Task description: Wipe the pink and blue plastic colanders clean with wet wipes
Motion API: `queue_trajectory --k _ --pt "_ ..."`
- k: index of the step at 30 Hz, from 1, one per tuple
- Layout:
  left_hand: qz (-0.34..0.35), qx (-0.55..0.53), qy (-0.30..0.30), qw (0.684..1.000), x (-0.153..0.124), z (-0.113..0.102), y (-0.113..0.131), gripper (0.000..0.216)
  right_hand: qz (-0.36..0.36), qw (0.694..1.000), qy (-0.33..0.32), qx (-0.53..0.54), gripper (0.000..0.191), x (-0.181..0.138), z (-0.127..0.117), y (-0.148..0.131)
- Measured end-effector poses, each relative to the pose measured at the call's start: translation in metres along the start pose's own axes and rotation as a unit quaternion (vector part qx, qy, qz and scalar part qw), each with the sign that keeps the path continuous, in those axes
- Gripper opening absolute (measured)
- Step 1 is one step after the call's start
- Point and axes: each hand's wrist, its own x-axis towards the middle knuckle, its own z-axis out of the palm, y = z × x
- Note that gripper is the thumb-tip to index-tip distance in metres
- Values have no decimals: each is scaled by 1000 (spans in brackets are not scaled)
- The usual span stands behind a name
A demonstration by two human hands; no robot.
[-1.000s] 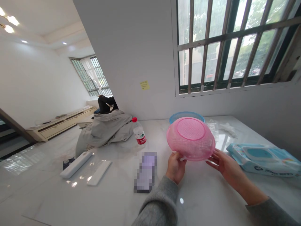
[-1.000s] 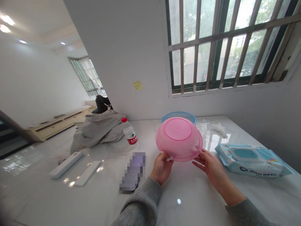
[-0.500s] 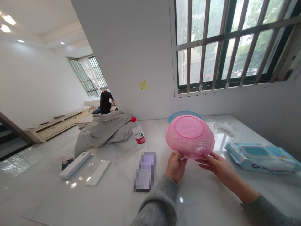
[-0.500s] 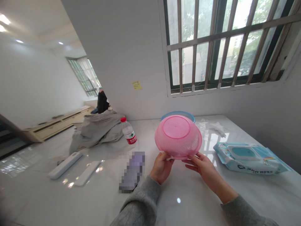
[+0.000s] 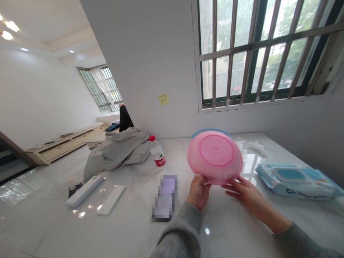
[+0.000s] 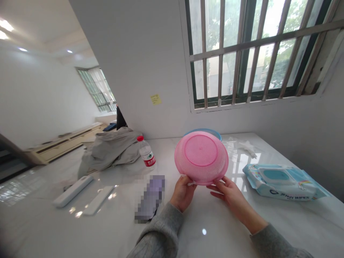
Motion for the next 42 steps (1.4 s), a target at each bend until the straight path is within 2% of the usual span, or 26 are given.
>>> queue_trajectory --k 4,10,14,16,18,20,22,26,31,33,36,42 --pt "0 16 -25 1000 0 1 1 18 22 1000 -18 -5 45 -3 5 -4" --pt "6 -5 24 1000 2 -1 5 18 -59 993 86 58 35 9 -16 -24" --pt "1 10 14 1000 3 -3 3 17 -76 989 120 38 30 10 -18 -17" --pt "9 20 9 1000 2 -3 3 17 -64 993 98 19 36 6 -11 -8" --pt "14 25 -1 1000 1 -3 3 18 -35 998 44 2 43 2 -1 1" --pt "11 27 -21 999 0 -2 2 16 -2 1000 -3 -1 44 -2 8 6" --pt "1 29 -41 999 -2 0 1 13 14 1000 -22 2 42 -3 11 6" --pt "-10 29 -36 999 -3 1 -1 16 15 1000 -8 21 39 -1 7 -6" --pt "-9 29 -10 999 -2 0 -1 16 -27 993 86 76 31 4 -4 -20" --pt "-10 31 -13 999 -3 0 -1 16 -41 991 101 81 34 5 -6 -21" --pt "4 33 -18 999 -6 3 -1 13 -47 994 68 70 40 2 -2 -17" --pt "8 54 -69 996 -10 10 -2 10 3 999 -10 34 45 -7 16 -5"
